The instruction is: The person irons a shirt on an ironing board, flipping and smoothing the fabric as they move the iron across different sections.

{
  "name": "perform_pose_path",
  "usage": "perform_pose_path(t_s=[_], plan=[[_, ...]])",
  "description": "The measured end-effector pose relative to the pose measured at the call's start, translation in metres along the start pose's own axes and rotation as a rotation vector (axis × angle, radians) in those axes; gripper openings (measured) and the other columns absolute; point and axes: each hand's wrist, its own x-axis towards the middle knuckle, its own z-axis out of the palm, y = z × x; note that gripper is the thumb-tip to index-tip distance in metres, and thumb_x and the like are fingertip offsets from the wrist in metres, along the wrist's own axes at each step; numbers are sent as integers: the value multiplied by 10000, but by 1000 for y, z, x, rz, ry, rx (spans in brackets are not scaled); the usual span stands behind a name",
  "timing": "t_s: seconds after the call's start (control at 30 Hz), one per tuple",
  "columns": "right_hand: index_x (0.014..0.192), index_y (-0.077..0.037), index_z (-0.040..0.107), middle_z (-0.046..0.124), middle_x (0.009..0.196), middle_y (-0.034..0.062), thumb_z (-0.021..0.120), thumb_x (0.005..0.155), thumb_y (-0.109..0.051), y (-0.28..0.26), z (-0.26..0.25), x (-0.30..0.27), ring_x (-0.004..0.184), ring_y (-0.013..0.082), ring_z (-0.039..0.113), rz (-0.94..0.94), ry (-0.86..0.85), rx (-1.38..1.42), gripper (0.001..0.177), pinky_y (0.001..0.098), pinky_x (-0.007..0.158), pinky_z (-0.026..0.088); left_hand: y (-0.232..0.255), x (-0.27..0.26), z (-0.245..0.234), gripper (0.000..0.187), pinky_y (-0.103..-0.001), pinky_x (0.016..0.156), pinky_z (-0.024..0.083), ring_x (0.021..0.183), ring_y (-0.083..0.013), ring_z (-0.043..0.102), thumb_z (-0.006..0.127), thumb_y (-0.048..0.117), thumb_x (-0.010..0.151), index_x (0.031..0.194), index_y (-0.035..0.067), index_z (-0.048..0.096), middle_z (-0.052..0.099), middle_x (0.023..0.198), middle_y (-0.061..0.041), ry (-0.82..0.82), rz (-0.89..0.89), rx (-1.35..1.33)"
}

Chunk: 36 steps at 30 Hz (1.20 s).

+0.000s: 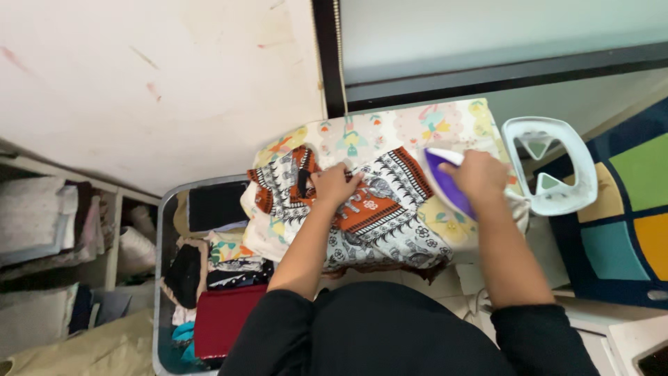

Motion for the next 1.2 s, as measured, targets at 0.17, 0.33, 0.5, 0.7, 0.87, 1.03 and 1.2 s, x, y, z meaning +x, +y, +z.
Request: perform_pose_path(t_s=[0.17,0.33,0.5,0.7,0.87,1.03,1.2], plan=[[929,-67,769,776,892,158,783,786,-606,-92,17,-15,813,317,757,-228,-56,-54,558,423,744,600,-22,13,17,479,-515,953,331,972,-351,686,633,548,880,1143,161,736,756,987,-155,39,4,9],[944,-62,790,770,932,174,790,795,-586,-106,25,25,853,335,752,-113,-4,5,545,440,747,598,-40,19,33,435,-483,977,347,976,-336,695,599,529,918,1050,147,761,765,985,-142,33,-22,-20],[1043,-81,792,772,1019,165,810,778,-571,-120,15,31,931,315,766,-209,-209,-82,557,417,820,602,-44,22,37,424,-479,998,340,962,-320,697,512,482,991,1010,138,759,769,940,-139,24,-56,-61],[1084,-131,780,762,1081,130,814,780,-565,-146,9,9,1014,306,734,-265,-245,-101,531,432,862,585,-39,17,34,406,-469,975,341,929,-333,687,482,438,1001,1018,130,746,758,936,-153,66,-47,-91],[1098,-202,776,768,1032,63,829,754,-558,-99,-2,-5,990,255,744,-377,-412,-256,497,409,866,584,-30,12,18,418,-435,971,335,945,-335,661,564,499,937,1018,141,762,757,945,-139,33,-59,-69],[1077,-242,776,771,1010,52,855,715,-528,-58,-7,-32,994,257,731,-329,-350,-229,468,410,861,575,-32,11,20,397,-426,993,335,952,-298,684,535,471,948,1109,172,740,763,960,-119,37,-52,-112],[1055,-143,784,785,998,86,823,785,-513,-107,11,-16,948,251,763,-299,-333,-219,460,406,816,603,-43,18,33,357,-438,1024,324,967,-310,678,483,409,1004,1169,152,667,769,952,-128,41,-63,-117]])
